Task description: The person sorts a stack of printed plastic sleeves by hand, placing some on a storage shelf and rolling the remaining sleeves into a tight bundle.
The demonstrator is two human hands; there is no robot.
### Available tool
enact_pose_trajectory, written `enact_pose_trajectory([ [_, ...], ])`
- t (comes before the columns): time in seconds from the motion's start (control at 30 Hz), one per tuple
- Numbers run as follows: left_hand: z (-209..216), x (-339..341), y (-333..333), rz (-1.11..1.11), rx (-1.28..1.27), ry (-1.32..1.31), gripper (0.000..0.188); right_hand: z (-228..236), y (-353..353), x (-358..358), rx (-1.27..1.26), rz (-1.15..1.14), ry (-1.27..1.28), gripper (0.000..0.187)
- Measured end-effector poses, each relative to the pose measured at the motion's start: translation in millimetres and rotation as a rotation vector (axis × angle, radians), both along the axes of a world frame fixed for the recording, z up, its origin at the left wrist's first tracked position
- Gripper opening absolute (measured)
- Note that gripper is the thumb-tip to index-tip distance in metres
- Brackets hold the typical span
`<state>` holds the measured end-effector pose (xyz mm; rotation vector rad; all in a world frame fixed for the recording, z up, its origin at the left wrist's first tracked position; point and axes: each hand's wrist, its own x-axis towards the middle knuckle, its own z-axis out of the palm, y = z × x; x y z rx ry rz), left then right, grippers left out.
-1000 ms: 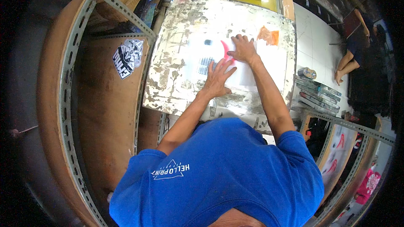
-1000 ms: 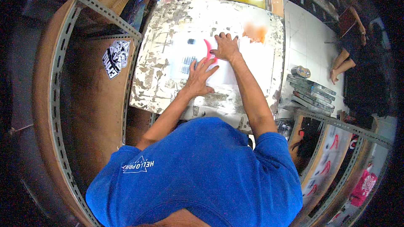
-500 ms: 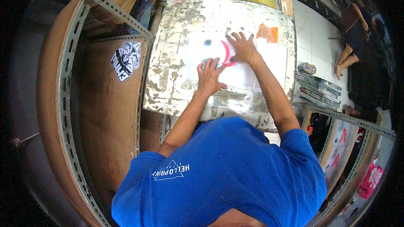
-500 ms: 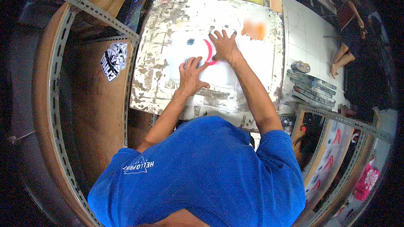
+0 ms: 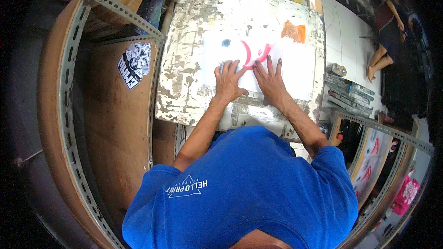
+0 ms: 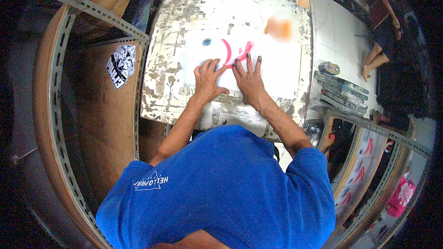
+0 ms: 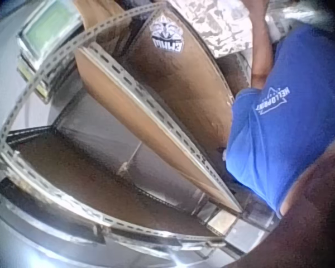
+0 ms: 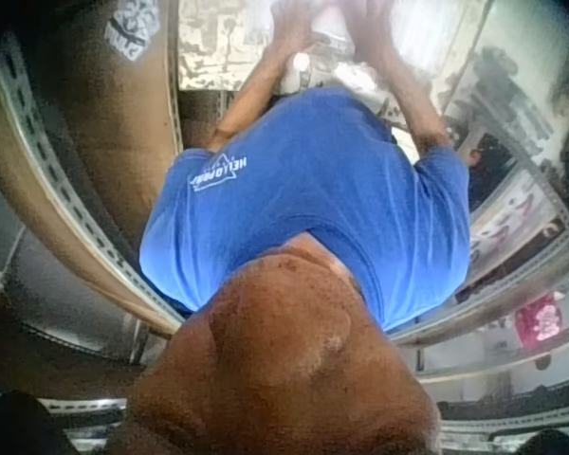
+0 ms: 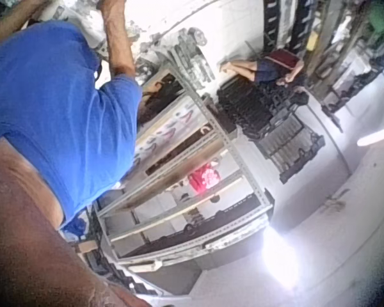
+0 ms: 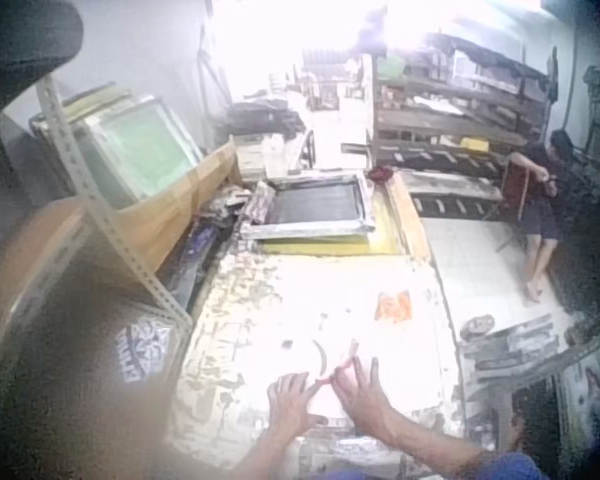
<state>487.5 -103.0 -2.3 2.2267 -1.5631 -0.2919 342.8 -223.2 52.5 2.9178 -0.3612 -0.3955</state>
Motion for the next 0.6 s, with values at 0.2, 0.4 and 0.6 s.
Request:
enact_pose_trajectory([
  [0.2,5,6,0,-0.055,0.033,0.026,0.092,-17,-1,-6,0.011,-0.015,-0.124,0.061],
  [0.4,10,16,3,-0.065,0.002,0.044,0.091,-26,-7,-10,0.058,-0.046,-0.2,0.05],
  [0.6,5,23,10,-0.047,-0.012,0.077,0.079,-26,-6,-11,0.087,-0.051,-0.213,0.052],
])
